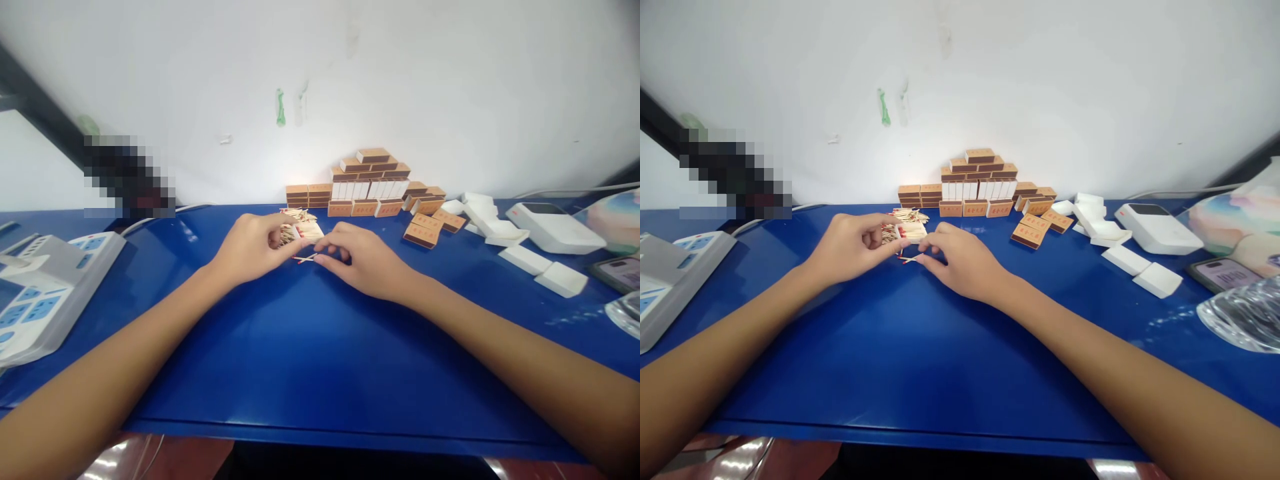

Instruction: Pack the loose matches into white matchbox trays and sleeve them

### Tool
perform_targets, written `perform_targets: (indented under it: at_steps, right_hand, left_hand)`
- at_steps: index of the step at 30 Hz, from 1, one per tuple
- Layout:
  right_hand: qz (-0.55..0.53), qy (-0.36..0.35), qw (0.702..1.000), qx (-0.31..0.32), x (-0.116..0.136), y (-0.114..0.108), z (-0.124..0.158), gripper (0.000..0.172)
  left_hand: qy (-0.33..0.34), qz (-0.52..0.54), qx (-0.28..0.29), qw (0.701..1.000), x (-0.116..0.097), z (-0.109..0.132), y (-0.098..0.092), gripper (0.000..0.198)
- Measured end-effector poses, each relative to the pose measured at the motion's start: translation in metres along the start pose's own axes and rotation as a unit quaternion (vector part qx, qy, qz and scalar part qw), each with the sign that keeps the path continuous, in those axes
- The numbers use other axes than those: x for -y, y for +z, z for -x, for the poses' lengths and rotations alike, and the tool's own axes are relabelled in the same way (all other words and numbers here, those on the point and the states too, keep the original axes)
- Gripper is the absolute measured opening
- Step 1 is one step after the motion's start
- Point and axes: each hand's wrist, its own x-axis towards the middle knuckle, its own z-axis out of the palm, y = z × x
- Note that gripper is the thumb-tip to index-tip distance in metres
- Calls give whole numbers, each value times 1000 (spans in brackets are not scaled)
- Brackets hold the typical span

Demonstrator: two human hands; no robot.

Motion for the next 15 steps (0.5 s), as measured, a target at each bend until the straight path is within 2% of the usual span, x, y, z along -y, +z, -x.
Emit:
perform_targets:
  at_steps: [4, 7, 12, 15]
  right_hand:
    - [2, 14, 1000, 14, 4, 11, -10, 9]
    - [18, 24, 999, 42, 4, 10, -10, 8]
    - [62, 46, 993, 92, -1, -4, 4, 12]
    - [39, 38, 995, 86, -5, -18, 15, 13]
  left_hand:
    - [-30, 1, -17, 999, 6, -3, -3, 45]
    - [-24, -7, -13, 1000, 6, -3, -3, 46]
    - [-12, -1, -13, 1000, 2, 0, 2, 46]
    - [-16, 18, -4, 1000, 0, 2, 6, 44]
